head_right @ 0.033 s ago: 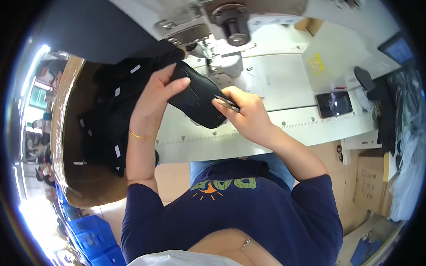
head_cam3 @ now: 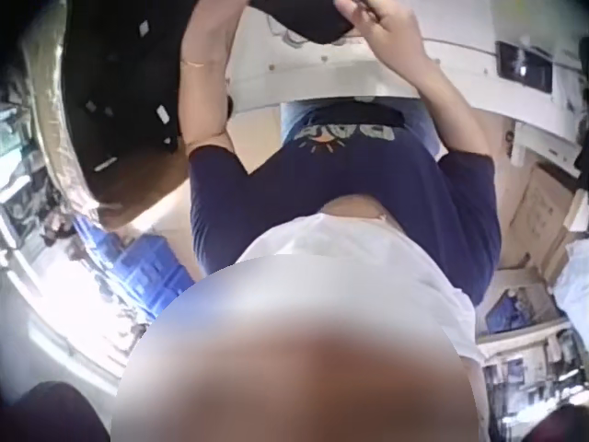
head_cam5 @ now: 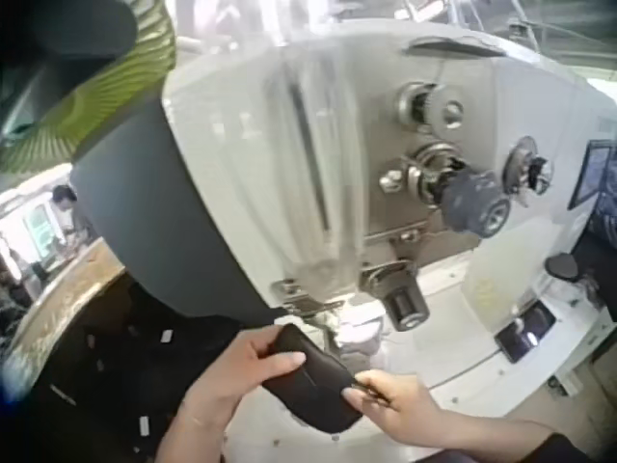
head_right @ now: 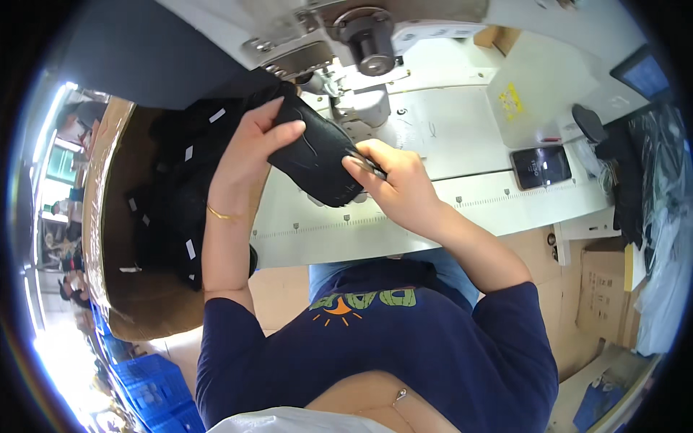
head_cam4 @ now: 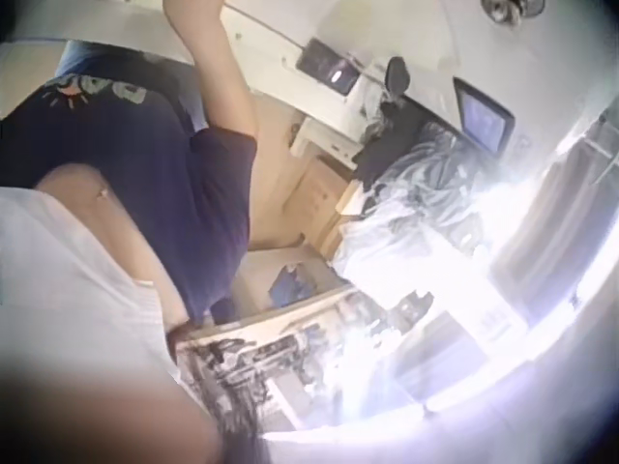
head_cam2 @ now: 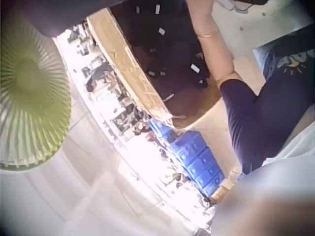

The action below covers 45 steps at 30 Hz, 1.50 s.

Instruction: Using an industrial sewing machine to stitch black shoe components.

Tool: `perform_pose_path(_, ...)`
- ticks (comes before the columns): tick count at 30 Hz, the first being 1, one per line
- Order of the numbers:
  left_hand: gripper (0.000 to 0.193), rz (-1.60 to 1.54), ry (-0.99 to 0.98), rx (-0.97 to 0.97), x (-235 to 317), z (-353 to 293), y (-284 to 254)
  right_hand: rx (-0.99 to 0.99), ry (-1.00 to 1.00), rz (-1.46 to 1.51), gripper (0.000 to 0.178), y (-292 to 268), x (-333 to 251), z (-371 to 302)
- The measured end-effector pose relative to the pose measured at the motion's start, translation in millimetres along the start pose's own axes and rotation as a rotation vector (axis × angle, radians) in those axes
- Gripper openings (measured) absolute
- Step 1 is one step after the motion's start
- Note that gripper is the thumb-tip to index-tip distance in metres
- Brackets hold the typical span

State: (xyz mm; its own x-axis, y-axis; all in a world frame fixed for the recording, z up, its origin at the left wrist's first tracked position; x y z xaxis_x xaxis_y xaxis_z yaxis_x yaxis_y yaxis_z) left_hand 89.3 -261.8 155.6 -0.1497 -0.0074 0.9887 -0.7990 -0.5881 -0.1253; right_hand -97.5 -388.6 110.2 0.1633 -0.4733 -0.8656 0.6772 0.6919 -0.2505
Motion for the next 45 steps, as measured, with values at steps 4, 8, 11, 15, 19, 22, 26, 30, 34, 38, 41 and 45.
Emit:
perform_pose_path(4,0.026,-0.108,-0.105,0.066,1.3,28.8,4.9,0.069,0.019,0.013,0.019,-7.3,-1.2,0.9)
perform_pose_path(8,0.024,-0.173,-0.247,0.088,-6.5,47.8,0.1,0.108,0.126,0.166,0.023,-6.7,-5.4,3.4)
perform_pose_path(11,0.018,-0.243,-0.229,0.001,-12.9,58.6,-5.3,0.084,0.146,0.167,0.026,-6.2,-10.6,5.2)
perform_pose_path(15,0.022,-0.02,-0.254,0.045,-1.7,64.2,-2.5,0.099,0.099,0.176,0.029,-1.4,-13.1,3.7)
perform_pose_path(19,0.026,0.219,-0.262,0.217,16.6,62.0,-0.6,0.048,0.109,0.164,0.034,0.9,-20.4,-1.5)
perform_pose_path(22,0.027,0.318,-0.084,0.453,4.2,54.1,-0.5,0.051,0.132,0.239,0.035,8.0,-22.7,-1.0)
perform_pose_path(26,0.025,0.51,0.863,0.724,-20.0,5.0,10.8,0.086,0.148,0.288,0.035,6.5,-18.3,-0.3)
perform_pose_path(30,0.023,0.993,1.435,0.415,-19.4,-32.3,32.7,0.087,0.23,0.31,0.032,3.3,-18.7,-3.7)
perform_pose_path(34,0.025,0.997,1.545,0.464,-26.6,-20.1,29.5,0.092,0.198,0.299,0.035,7.3,-19.6,2.5)
perform_pose_path(38,0.029,1.017,1.544,0.505,-28.7,-14.0,26.7,0.086,0.209,0.276,0.033,12.8,-19.9,10.3)
perform_pose_path(41,0.03,1.014,1.506,0.534,-28.8,-10.1,29.1,0.1,0.197,0.254,0.032,11.5,-13.3,14.5)
perform_pose_path(45,0.034,0.988,1.488,0.54,-30.2,-0.9,31.0,0.135,0.222,0.28,0.031,12.8,-10.5,19.2)
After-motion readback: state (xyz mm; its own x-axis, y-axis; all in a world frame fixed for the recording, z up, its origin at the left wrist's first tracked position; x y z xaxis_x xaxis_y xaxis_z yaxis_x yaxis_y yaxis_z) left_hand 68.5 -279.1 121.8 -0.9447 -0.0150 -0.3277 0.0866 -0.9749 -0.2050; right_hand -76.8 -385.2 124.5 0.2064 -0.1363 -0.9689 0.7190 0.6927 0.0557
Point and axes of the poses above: each hand's wrist, its own z-axis towards the middle knuckle, its own y-axis out of the palm, x = y × z, the point moved 2 cm from there along z, towards the middle knuckle, and after that the axes turned 13 degrees about x, right-handed, at the moved point
